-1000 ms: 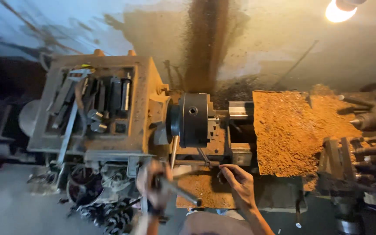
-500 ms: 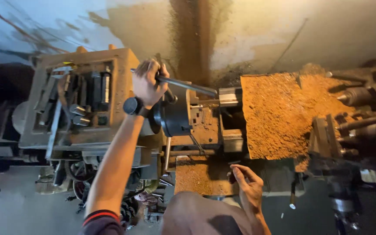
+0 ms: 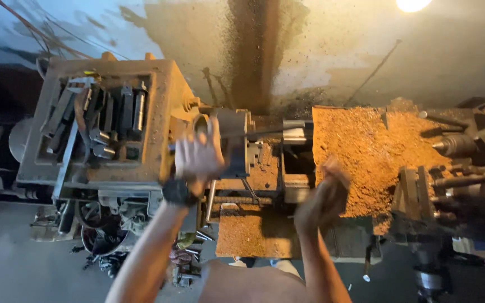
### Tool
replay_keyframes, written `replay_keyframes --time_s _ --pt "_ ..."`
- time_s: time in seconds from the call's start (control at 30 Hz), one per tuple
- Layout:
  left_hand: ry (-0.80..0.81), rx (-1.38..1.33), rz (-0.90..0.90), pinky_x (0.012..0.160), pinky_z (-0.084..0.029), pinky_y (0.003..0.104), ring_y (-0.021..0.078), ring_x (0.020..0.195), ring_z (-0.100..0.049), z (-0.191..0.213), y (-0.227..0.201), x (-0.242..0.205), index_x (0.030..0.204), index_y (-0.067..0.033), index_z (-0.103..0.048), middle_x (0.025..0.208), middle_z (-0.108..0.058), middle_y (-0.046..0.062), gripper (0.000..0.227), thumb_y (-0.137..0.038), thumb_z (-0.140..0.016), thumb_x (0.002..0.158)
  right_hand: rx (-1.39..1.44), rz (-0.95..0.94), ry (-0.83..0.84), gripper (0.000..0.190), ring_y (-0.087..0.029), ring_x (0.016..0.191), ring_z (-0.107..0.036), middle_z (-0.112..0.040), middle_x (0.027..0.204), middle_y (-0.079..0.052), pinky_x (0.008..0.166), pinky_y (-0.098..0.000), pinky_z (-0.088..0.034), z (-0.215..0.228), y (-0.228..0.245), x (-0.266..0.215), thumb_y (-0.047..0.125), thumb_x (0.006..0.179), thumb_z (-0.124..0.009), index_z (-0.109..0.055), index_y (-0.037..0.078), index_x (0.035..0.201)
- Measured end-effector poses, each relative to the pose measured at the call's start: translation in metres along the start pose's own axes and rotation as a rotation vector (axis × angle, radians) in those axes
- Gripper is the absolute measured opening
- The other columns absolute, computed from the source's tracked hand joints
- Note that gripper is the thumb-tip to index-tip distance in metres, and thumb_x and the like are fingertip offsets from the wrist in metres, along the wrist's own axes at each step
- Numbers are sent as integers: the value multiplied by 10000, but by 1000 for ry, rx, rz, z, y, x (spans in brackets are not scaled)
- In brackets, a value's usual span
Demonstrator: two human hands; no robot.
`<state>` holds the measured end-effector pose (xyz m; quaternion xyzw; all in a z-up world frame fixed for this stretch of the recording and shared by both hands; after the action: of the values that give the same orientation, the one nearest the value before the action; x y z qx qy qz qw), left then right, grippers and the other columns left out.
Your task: The person operates a metal lathe in a workshop, using a T-handle wrench to tighten the chuck jaws on a cylindrical metal workpiece. They repeatedly adjust the tool and check the workpiece before walking to a nearby table to place small metal parts into containers.
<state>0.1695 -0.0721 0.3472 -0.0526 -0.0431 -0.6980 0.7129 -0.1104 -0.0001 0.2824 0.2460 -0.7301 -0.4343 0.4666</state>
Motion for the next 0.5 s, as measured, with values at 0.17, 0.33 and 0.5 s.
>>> replay_keyframes --time_s 0.17,0.33,0.5 --pt "129 -113 165 419 -522 409 266 493 -658 8 -15 -21 1313 51 -489 668 -686 143 700 -586 -450 1026 -24 129 37 319 -238 1184 -603 -601 1308 -136 1031 -347 -530 -142 -19 138 229 1165 -502 -588 -12 1355" --pt "-25 -236 255 419 -499 430 330 485 -662 21 -14 0 1152 14 -507 590 -669 150 532 -509 -463 1063 23 25 67 366 -271 1273 -598 -572 1386 -169 1077 -399 -526 -120 -89 95 199 1150 -512 -568 -40 1420" --pt "-106 -223 268 405 -506 445 361 476 -666 27 -19 11 1172 9 -506 566 -658 168 504 -480 -469 1057 48 -866 170 499 -84 820 -619 -700 1103 -37 687 -248 -518 -58 -243 -51 146 984 -671 -535 22 1448"
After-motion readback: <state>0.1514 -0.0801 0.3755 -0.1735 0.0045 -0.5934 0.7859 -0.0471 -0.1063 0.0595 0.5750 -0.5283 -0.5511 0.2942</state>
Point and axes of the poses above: each hand's wrist, its own x-axis towards the middle knuckle, its own z-axis out of the back of the hand, y = z × x, the point moved 8 cm from there along x, towards the middle knuckle
